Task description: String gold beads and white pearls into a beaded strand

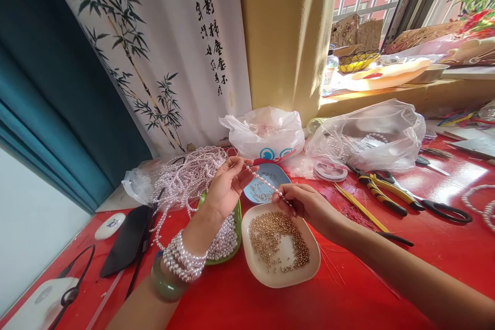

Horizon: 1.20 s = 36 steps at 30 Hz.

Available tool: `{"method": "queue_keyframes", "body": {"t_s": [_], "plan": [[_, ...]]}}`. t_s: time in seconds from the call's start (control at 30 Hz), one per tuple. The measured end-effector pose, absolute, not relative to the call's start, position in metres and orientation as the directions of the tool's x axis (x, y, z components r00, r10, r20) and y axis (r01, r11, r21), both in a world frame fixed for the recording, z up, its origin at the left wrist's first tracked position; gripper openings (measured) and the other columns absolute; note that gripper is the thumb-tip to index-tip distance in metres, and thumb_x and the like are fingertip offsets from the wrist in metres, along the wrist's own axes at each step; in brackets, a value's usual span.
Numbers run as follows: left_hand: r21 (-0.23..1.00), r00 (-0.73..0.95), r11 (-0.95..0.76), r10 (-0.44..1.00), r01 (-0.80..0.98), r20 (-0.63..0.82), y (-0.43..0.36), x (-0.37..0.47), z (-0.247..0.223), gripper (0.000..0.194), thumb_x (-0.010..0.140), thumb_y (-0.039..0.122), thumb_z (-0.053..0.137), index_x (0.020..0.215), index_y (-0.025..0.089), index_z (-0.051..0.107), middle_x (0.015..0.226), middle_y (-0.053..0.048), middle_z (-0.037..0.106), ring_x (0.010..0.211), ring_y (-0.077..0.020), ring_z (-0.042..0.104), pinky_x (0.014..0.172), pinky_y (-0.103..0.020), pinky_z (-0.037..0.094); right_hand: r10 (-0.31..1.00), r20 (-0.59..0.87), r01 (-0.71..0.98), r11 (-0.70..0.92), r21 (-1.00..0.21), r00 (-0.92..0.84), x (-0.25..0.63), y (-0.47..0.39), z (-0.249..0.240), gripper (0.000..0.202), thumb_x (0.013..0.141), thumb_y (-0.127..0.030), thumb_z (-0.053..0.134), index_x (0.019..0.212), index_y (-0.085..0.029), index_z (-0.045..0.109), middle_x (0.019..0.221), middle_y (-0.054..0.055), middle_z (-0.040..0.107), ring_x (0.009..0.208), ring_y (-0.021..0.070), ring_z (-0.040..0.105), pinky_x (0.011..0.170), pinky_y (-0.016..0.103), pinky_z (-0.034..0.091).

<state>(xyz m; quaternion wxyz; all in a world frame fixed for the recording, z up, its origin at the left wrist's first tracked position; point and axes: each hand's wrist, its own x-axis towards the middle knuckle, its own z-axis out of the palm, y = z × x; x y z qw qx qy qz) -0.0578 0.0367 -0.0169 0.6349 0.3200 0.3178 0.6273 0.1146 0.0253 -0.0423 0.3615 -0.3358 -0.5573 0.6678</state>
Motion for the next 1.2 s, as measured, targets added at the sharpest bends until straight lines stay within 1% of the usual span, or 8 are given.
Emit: {"method": "queue_keyframes", "body": {"t_s": [0.13,0.23,0.37,0.47,0.63,0.83,1.07,1.2], "plan": [[0.807,0.01,0.015,1.0,-0.59,-0.011,0.0363,-0.0571,-0.0163,0.007,0.076,0.01,0.052,0.071,0.014,0.05,0.075,-0.001,0.063,0.067,-0.011,0.063,0.058,-0.017,0.05,0.875,-0.028,-0.085,-0.078,-0.993,-0.483,0.1148,0.0259,-0.0421,0.025,0.078,-0.028,0.039,0.067,-0.013,0.056,0.046,-0.007,0.028,0.044,0.0071,0.021,0.045,0.025,0.014],[0.814,0.016,0.02,1.0,-0.581,-0.014,0.0357,-0.0569,-0.0167,0.007,0.075,0.011,0.055,0.071,0.015,0.05,0.075,-0.001,0.063,0.067,-0.0115,0.063,0.058,-0.018,0.051,0.883,-0.035,-0.046,-0.064,-0.997,-0.468,0.1143,0.0264,-0.0411,0.025,0.076,-0.029,0.041,0.061,-0.014,0.054,0.045,-0.006,0.032,0.043,0.0069,0.024,0.045,0.025,0.015],[0.838,0.034,0.036,0.999,-0.544,-0.021,0.0343,-0.0558,-0.0178,0.007,0.074,0.013,0.056,0.073,0.015,0.049,0.076,-0.001,0.062,0.069,-0.0134,0.064,0.057,-0.02,0.051,0.88,-0.033,-0.09,-0.086,-0.992,-0.473,0.1131,0.0268,-0.0412,0.015,0.069,-0.019,0.041,0.057,-0.015,0.05,0.049,-0.003,0.042,0.046,0.0076,0.034,0.046,0.024,0.02],[0.873,0.033,0.025,0.999,-0.488,-0.01,0.0326,-0.0555,-0.017,0.007,0.074,0.014,0.056,0.074,0.016,0.049,0.076,-0.001,0.061,0.068,-0.0143,0.064,0.054,-0.019,0.051,0.882,-0.034,-0.103,-0.093,-0.99,-0.471,0.113,0.0253,-0.0398,0.016,0.068,-0.019,0.039,0.06,-0.015,0.052,0.047,-0.004,0.038,0.044,0.0072,0.029,0.045,0.024,0.018],[0.909,0.041,0.034,0.999,-0.416,-0.019,0.0299,-0.0556,-0.0134,0.009,0.075,0.017,0.056,0.074,0.016,0.047,0.077,-0.001,0.062,0.06,-0.0127,0.064,0.048,-0.017,0.049,0.909,-0.034,0.022,-0.027,-0.999,-0.415,0.1135,0.0221,-0.0344,0.024,0.073,-0.029,0.04,0.057,-0.015,0.052,0.044,-0.006,0.029,0.043,0.007,0.021,0.045,0.025,0.014],[0.911,0.068,0.06,0.997,-0.408,-0.035,0.0296,-0.0544,-0.0141,0.009,0.074,0.018,0.056,0.073,0.016,0.047,0.079,-0.001,0.061,0.058,-0.0114,0.064,0.047,-0.017,0.048,0.893,-0.026,-0.017,-0.038,-0.999,-0.45,0.1128,0.023,-0.0356,0.017,0.068,-0.023,0.041,0.055,-0.016,0.048,0.049,-0.003,0.041,0.046,0.008,0.033,0.046,0.024,0.02],[0.912,0.074,0.068,0.996,-0.403,-0.042,0.0301,-0.0542,-0.0153,0.01,0.074,0.019,0.057,0.073,0.017,0.046,0.079,0.0,0.06,0.058,-0.0111,0.064,0.048,-0.017,0.048,0.896,-0.032,0.017,-0.027,-0.999,-0.444,0.1134,0.022,-0.0345,0.024,0.072,-0.03,0.039,0.058,-0.015,0.052,0.044,-0.007,0.026,0.042,0.0066,0.018,0.043,0.025,0.011],[0.915,0.084,0.071,0.996,-0.396,-0.041,0.0287,-0.0527,-0.0151,0.012,0.073,0.02,0.058,0.074,0.017,0.046,0.08,0.0,0.06,0.058,-0.0114,0.064,0.048,-0.017,0.048,0.893,-0.019,0.042,0.0,-0.999,-0.45,0.114,0.0223,-0.0342,0.024,0.071,-0.028,0.04,0.053,-0.015,0.048,0.043,-0.007,0.028,0.042,0.0062,0.02,0.043,0.024,0.013]]}}
